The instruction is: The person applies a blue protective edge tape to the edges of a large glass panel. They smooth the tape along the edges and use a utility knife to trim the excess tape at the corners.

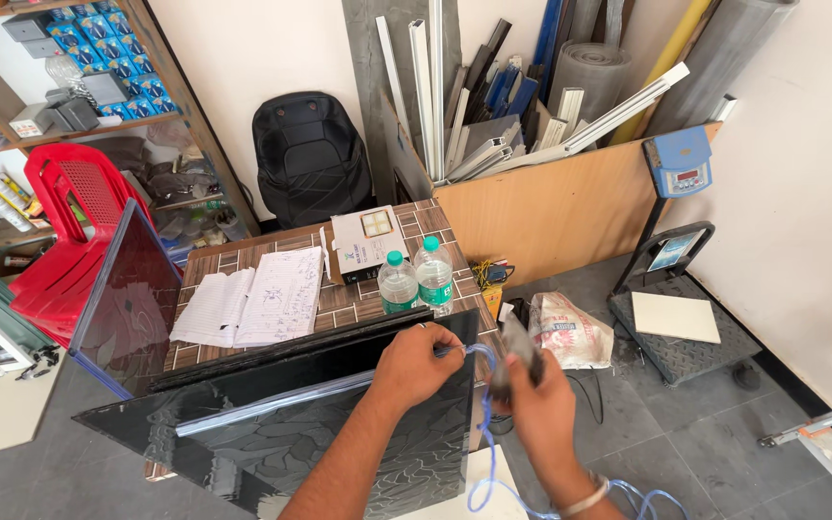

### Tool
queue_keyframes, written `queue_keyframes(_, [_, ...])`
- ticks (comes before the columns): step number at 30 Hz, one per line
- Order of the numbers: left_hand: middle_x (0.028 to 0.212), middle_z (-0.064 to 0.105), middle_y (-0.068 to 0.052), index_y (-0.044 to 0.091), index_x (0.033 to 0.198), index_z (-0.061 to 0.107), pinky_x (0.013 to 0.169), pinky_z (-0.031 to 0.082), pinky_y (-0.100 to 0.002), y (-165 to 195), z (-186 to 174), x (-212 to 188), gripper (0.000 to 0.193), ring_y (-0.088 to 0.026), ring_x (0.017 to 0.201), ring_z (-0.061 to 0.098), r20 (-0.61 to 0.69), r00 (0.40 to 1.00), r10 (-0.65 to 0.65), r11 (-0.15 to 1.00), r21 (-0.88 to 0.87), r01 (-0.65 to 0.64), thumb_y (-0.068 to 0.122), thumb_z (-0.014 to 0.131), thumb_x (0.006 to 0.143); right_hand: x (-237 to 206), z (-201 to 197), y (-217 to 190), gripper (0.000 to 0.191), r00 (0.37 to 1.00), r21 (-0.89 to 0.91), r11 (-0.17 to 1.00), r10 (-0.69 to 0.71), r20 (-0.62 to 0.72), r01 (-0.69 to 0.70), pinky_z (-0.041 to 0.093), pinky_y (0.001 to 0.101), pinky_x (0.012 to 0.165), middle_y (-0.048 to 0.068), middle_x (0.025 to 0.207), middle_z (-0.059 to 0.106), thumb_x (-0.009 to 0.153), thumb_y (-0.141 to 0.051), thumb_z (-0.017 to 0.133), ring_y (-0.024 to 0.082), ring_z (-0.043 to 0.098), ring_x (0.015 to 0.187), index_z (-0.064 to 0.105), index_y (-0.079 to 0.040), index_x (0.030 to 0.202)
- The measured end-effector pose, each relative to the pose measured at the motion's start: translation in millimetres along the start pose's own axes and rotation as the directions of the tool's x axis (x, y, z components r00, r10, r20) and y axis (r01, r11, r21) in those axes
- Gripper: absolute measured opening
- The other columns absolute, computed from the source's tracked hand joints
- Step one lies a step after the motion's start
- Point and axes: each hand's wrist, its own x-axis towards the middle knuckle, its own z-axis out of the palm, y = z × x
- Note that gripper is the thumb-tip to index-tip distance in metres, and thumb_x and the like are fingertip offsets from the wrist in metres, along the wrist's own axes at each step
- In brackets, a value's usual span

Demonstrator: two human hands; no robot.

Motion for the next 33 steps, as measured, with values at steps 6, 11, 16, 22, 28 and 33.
queue_keyframes(6, [0.099, 0.076, -0.007, 0.011, 0.095, 0.079, 0.086, 0.055, -0.039, 1.3, -5.4, 1.3, 0.026, -0.025, 0.096, 0.073, 0.038, 0.998, -0.051, 0.999, -0.011, 0.051, 0.032, 0.073, 0.08, -40.2, 10.3, -18.2, 0.029, 0.934, -0.548, 0.76, -0.332, 0.132, 0.348, 0.055, 0.0437, 0.05, 0.013, 0.062, 0.072, 0.088, -0.026, 0.066, 0.031, 0.073, 0.053, 0.061, -0.01, 0.112])
queue_keyframes(11, [0.099, 0.076, -0.006, 0.011, 0.097, 0.078, 0.084, 0.056, -0.039, 1.2, -5.2, 1.7, 0.026, -0.025, 0.094, 0.073, 0.038, 0.998, -0.051, 0.999, 0.002, 0.051, 0.031, 0.074, 0.081, -32.9, 15.3, -23.4, 0.026, 0.932, -0.669, 0.659, -0.326, 0.157, 0.343, 0.053, 0.0516, 0.055, 0.02, 0.064, 0.069, 0.091, -0.027, 0.066, 0.043, 0.069, 0.06, 0.059, -0.011, 0.11])
queue_keyframes(16, [0.099, 0.075, -0.006, 0.012, 0.098, 0.078, 0.082, 0.056, -0.039, -2.2, -2.4, 0.9, 0.025, -0.025, 0.092, 0.072, 0.009, 1.0, -0.004, 1.0, 0.016, 0.003, 0.03, 0.074, 0.082, -29.6, 13.3, -23.5, 0.026, 0.935, -0.677, 0.648, -0.288, 0.205, 0.348, 0.054, 0.0513, 0.057, 0.02, 0.064, 0.069, 0.091, -0.027, 0.065, 0.042, 0.07, 0.061, 0.058, -0.009, 0.109])
queue_keyframes(22, [0.1, 0.075, -0.005, 0.012, 0.1, 0.077, 0.082, 0.056, -0.039, -9.0, -5.8, -4.1, 0.024, -0.025, 0.09, 0.073, 0.017, 1.0, 0.023, 1.0, 0.008, -0.023, 0.03, 0.075, 0.084, -25.2, 23.8, -29.9, 0.027, 0.93, -0.71, 0.604, -0.282, 0.235, 0.362, 0.053, 0.0539, 0.061, 0.022, 0.068, 0.069, 0.093, -0.025, 0.063, 0.045, 0.069, 0.066, 0.056, -0.007, 0.111])
queue_keyframes(28, [0.099, 0.075, -0.005, 0.013, 0.1, 0.077, 0.08, 0.056, -0.039, -5.2, 0.3, 0.7, 0.023, -0.025, 0.088, 0.073, -0.021, 0.999, 0.048, 0.999, 0.0, -0.048, 0.029, 0.074, 0.084, -21.9, 18.2, -36.4, 0.028, 0.953, -0.677, 0.672, -0.188, 0.236, 0.301, 0.054, 0.0548, 0.062, 0.022, 0.068, 0.071, 0.092, -0.025, 0.062, 0.045, 0.071, 0.066, 0.054, -0.007, 0.111])
queue_keyframes(33, [0.097, 0.076, -0.007, 0.012, 0.1, 0.077, 0.078, 0.056, -0.04, -10.7, -2.7, 0.0, 0.023, -0.026, 0.089, 0.072, -0.077, 0.988, 0.136, 0.991, 0.005, -0.136, 0.027, 0.076, 0.083, -14.4, 27.8, -33.2, 0.028, 0.954, -0.702, 0.646, -0.211, 0.213, 0.299, 0.054, 0.055, 0.065, 0.025, 0.07, 0.07, 0.092, -0.025, 0.063, 0.046, 0.069, 0.07, 0.054, -0.006, 0.11])
